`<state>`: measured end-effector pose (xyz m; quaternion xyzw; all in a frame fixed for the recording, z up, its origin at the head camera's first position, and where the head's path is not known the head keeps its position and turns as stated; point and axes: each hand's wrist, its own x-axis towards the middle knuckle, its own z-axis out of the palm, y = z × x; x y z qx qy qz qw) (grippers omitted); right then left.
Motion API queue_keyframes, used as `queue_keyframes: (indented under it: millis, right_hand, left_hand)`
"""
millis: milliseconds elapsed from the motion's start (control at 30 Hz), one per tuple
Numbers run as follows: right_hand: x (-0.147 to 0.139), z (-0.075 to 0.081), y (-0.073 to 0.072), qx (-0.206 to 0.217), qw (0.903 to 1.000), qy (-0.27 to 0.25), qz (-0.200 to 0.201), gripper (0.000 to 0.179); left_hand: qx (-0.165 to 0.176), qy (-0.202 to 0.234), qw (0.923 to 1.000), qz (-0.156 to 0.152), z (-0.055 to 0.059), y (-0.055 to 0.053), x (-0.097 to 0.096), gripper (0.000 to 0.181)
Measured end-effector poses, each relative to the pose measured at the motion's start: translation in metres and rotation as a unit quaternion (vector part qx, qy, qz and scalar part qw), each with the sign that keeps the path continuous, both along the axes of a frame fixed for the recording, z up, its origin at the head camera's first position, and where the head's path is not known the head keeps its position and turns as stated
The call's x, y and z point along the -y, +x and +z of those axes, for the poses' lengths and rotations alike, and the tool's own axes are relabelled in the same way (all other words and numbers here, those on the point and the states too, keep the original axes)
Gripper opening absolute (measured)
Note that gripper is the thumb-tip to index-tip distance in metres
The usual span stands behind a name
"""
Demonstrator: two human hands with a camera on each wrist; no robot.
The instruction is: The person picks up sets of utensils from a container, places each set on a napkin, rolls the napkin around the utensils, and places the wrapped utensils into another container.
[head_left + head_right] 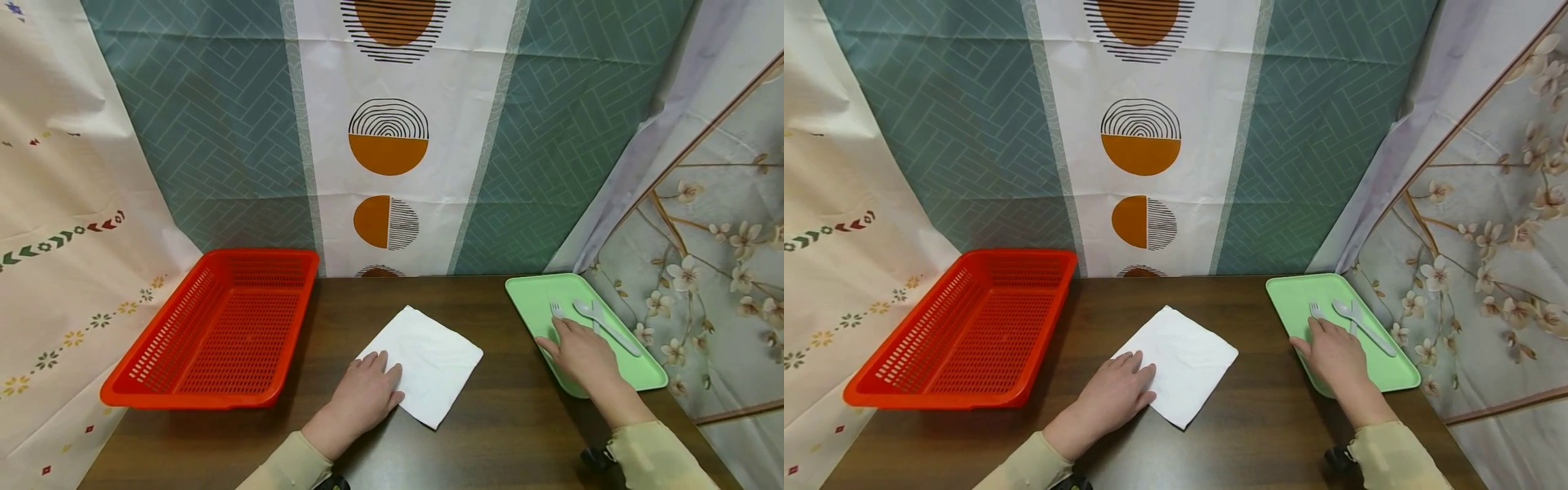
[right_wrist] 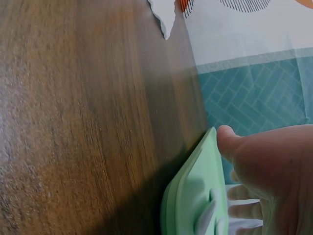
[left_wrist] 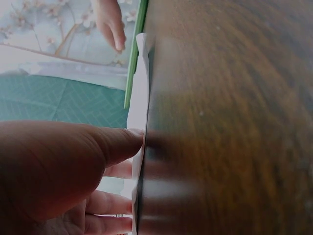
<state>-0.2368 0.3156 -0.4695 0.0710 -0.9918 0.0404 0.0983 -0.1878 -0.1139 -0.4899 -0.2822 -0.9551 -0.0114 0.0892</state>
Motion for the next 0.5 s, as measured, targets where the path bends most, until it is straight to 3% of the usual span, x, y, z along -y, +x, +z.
queue_keyframes:
  millis: [500]
  right_hand:
    - [-0.0086,-0.0007,-0.0060,0.001,0.9995,0.016,-0.026,0.066]
  left_hand:
    - [0.006,-0.003,1.0000,0.004,0.0013,0.0014,-0.0004,0.042]
